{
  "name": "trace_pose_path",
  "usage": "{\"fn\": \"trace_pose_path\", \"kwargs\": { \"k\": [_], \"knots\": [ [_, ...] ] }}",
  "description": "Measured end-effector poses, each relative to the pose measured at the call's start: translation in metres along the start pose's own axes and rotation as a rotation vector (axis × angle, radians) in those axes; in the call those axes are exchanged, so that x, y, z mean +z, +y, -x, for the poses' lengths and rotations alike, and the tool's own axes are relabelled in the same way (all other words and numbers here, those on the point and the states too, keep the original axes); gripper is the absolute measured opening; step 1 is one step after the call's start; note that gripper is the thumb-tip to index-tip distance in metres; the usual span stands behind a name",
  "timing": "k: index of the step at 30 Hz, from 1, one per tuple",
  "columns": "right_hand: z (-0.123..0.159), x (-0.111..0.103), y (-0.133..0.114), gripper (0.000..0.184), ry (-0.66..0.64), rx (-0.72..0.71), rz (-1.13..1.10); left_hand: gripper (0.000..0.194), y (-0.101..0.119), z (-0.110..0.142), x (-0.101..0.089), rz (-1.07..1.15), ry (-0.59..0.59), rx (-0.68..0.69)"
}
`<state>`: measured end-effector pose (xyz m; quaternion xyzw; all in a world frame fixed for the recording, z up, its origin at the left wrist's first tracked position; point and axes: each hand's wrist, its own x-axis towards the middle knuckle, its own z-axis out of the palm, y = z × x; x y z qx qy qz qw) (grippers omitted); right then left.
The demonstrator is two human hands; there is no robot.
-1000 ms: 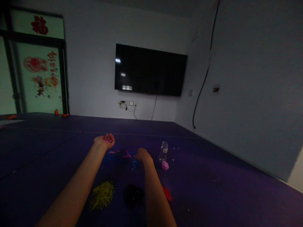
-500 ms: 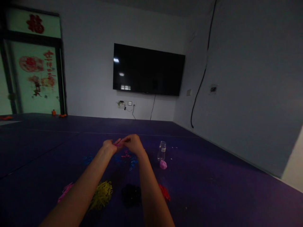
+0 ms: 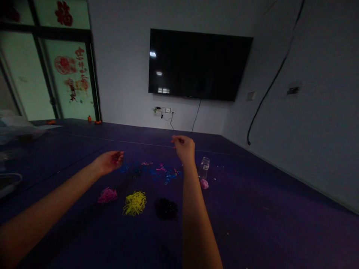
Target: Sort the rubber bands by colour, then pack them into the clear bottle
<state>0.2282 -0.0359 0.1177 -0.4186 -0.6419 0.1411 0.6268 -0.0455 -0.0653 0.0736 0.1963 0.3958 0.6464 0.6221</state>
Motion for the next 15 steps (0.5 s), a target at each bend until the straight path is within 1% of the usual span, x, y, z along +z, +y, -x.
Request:
{"fn": "trace_pose_path", "kwargs": {
  "k": [3, 6, 8, 9, 13, 15],
  "knots": [
    [0.0, -0.004, 0.0, 0.032, 0.031, 0.016, 0.006, 0.03, -0.005, 0.015, -0.042, -0.11, 0.099, -0.024],
    [-0.001, -0.004, 0.002, 0.032, 0.054, 0.038, 0.003, 0.029, -0.015, 0.026, -0.07, -0.173, 0.142, 0.003],
    [-0.001, -0.004, 0.004, 0.031, 0.058, 0.049, 0.01, 0.026, -0.019, 0.03, -0.08, -0.2, 0.128, 0.021],
    [-0.001, -0.004, 0.005, 0.031, 0.06, 0.052, 0.016, 0.025, -0.021, 0.032, -0.083, -0.218, 0.103, 0.028],
    [-0.001, -0.006, 0.01, 0.03, 0.067, 0.061, 0.027, 0.026, -0.021, 0.033, -0.087, -0.316, -0.042, 0.031],
    [-0.001, -0.007, 0.012, 0.031, 0.071, 0.067, 0.027, 0.029, -0.021, 0.032, -0.089, -0.368, -0.091, 0.022]
  ]
}}
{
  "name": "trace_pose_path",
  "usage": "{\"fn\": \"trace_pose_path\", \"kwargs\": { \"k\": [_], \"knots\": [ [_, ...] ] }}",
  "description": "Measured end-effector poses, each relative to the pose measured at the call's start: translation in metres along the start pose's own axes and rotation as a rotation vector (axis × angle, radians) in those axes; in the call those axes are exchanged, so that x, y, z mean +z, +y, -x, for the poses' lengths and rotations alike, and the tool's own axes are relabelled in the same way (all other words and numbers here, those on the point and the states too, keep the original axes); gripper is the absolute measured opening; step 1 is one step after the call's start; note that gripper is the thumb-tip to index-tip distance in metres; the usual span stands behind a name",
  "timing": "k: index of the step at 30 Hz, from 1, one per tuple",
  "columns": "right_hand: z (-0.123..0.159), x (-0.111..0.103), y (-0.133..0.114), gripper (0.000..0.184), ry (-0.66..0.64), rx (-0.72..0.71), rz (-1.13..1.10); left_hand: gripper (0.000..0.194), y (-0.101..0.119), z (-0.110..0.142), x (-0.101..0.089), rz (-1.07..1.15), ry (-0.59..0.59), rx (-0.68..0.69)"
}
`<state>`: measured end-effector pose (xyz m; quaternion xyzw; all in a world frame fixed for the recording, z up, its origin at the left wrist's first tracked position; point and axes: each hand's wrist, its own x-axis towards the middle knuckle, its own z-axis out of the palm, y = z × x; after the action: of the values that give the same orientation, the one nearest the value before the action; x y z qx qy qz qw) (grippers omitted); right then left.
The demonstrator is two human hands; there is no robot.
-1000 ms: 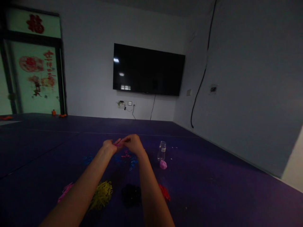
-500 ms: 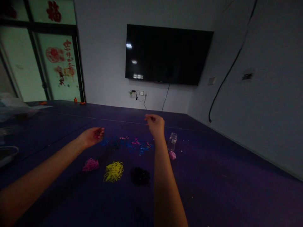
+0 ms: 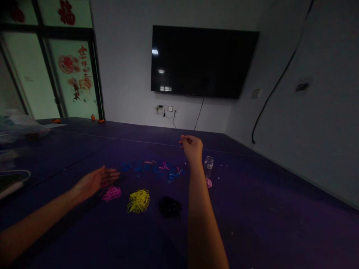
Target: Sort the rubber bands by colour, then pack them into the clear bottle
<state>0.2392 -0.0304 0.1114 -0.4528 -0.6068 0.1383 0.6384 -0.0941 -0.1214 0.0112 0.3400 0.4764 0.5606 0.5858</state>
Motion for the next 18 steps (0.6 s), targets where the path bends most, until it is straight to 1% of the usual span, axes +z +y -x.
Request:
{"fn": "trace_pose_path", "kwargs": {
  "k": [2, 5, 7, 9, 10, 12, 15, 18],
  "knots": [
    [0.0, -0.001, 0.001, 0.031, 0.006, 0.005, 0.006, 0.033, -0.001, -0.001, -0.003, -0.045, -0.025, 0.002],
    [-0.001, -0.002, 0.001, 0.031, 0.011, 0.01, 0.024, 0.035, -0.002, -0.001, -0.006, -0.075, -0.032, 0.012],
    [-0.001, -0.003, 0.001, 0.031, 0.014, 0.012, 0.029, 0.035, 0.002, 0.001, -0.002, -0.077, -0.035, 0.035],
    [-0.002, -0.003, 0.003, 0.032, 0.012, 0.015, 0.035, 0.036, 0.012, 0.002, 0.009, -0.077, -0.04, 0.081],
    [-0.003, -0.002, 0.005, 0.032, 0.008, 0.017, 0.043, 0.036, 0.02, 0.003, 0.018, -0.073, -0.043, 0.112],
    [-0.003, -0.001, 0.011, 0.033, -0.007, 0.015, 0.082, 0.037, 0.04, 0.004, 0.042, -0.039, -0.071, 0.193],
    [-0.004, 0.003, 0.023, 0.033, -0.054, 0.008, 0.203, 0.04, 0.073, 0.008, 0.088, 0.075, -0.107, 0.311],
    [-0.004, 0.01, 0.037, 0.031, -0.155, 0.034, 0.404, 0.038, 0.099, 0.013, 0.134, 0.187, -0.163, 0.422]
  ]
}}
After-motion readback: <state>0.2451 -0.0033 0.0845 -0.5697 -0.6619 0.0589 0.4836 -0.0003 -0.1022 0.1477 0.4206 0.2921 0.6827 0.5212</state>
